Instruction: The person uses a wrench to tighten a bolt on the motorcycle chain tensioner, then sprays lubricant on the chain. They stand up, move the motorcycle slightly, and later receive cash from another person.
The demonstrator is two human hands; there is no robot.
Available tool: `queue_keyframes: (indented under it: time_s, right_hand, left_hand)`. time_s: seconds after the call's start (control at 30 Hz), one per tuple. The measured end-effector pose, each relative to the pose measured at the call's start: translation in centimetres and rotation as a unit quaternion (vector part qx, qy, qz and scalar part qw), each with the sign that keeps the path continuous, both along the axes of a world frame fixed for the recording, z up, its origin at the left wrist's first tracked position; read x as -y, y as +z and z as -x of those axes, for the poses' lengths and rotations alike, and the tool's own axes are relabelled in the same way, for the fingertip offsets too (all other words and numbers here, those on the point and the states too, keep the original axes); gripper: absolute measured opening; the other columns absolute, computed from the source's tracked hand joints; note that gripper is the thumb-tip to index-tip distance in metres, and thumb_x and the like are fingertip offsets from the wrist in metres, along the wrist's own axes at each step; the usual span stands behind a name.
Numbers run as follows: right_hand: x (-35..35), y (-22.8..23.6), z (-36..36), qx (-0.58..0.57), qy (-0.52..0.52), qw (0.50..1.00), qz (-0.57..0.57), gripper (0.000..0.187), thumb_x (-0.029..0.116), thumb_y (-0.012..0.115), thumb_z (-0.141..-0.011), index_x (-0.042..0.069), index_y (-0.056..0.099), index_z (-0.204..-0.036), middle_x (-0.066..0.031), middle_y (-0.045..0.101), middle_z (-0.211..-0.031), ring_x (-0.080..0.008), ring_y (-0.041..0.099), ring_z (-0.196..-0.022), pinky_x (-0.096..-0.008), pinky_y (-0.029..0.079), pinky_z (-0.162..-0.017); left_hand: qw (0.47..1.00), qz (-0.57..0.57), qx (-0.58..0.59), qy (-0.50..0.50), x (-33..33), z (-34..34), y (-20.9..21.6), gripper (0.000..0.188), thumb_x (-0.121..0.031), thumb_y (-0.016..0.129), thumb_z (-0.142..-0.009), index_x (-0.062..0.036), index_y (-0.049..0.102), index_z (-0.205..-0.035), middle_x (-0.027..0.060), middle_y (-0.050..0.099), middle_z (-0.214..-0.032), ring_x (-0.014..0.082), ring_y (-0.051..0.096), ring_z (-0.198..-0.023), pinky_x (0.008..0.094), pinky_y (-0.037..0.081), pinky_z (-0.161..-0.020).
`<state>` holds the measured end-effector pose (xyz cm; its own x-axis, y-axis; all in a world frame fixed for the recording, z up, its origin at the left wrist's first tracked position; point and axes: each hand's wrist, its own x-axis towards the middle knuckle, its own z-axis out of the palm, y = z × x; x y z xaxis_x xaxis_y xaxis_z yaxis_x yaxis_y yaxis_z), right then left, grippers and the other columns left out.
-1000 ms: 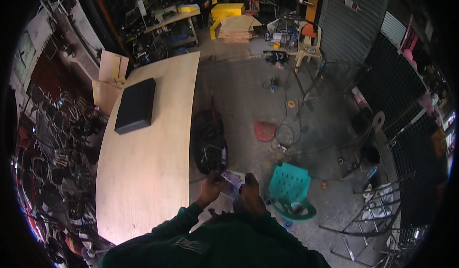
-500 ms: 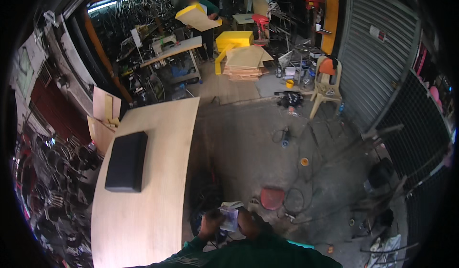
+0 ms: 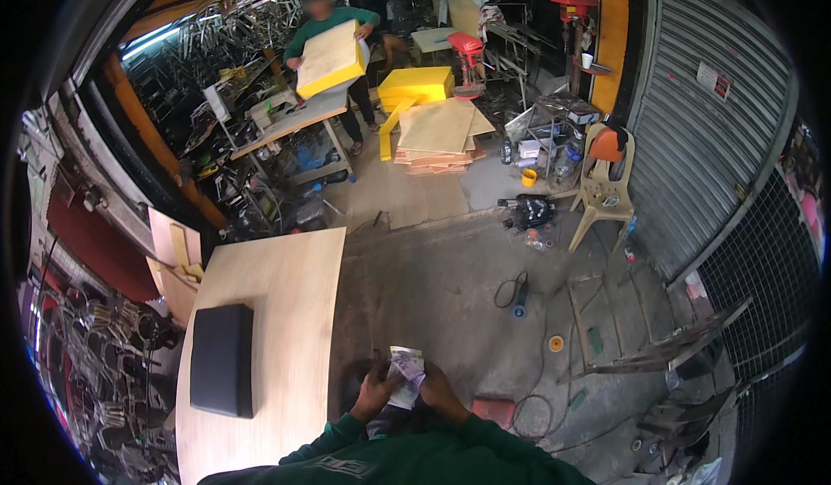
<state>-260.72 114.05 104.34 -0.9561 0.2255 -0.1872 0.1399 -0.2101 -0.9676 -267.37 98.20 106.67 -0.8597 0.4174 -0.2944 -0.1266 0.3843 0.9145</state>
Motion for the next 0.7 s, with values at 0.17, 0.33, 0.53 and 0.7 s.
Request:
queue_keyframes:
  time_s: [0.17,0.33,0.53,0.7]
  right_hand:
    - [-6.7,-2.0,9.8,0.037,-0.035,0.999,-0.003,0.038,0.023,0.053,-0.102,-0.004,0.061,-0.127,-0.0147,0.07,-0.115,-0.0213,0.065,-0.105,-0.0356,0.051,-0.092]
    - [-15.1,-0.1,23.2,0.092,-0.105,0.987,0.085,0.043,0.035,0.045,-0.105,-0.002,0.063,-0.117,-0.012,0.07,-0.102,-0.02,0.067,-0.092,-0.0353,0.055,-0.079]
    - [-21.1,3.9,36.6,0.021,-0.152,0.98,0.124,0.055,0.052,0.036,-0.108,0.003,0.054,-0.123,-0.0116,0.064,-0.107,-0.0203,0.066,-0.09,-0.0353,0.057,-0.071]
    - [-23.9,2.9,45.8,0.036,-0.111,0.993,-0.021,0.05,0.042,0.052,-0.104,-0.002,0.052,-0.128,-0.0147,0.066,-0.112,-0.0276,0.067,-0.101,-0.0403,0.056,-0.083]
  left_hand:
    - [0.998,-0.027,-0.008,-0.049,-7.4,11.5,-1.5,0.045,-0.023,0.073,-0.088,0.005,0.062,-0.122,0.0143,0.073,-0.106,0.0186,0.068,-0.098,0.0363,0.053,-0.085]
    - [0.996,0.006,-0.051,-0.075,-15.9,26.3,-2.4,0.038,-0.024,0.069,-0.09,0.0031,0.065,-0.116,0.0155,0.073,-0.104,0.0167,0.067,-0.095,0.0358,0.053,-0.082]
    - [0.995,-0.082,-0.021,-0.058,-22.7,41.2,-0.9,0.036,-0.023,0.068,-0.089,0.003,0.065,-0.114,0.0212,0.072,-0.099,0.0293,0.071,-0.092,0.0398,0.052,-0.08]
    - [0.995,-0.078,-0.055,-0.035,-25.7,49.3,1.4,0.037,-0.024,0.067,-0.089,0.0021,0.064,-0.115,0.0239,0.071,-0.099,0.0334,0.071,-0.094,0.0411,0.052,-0.082]
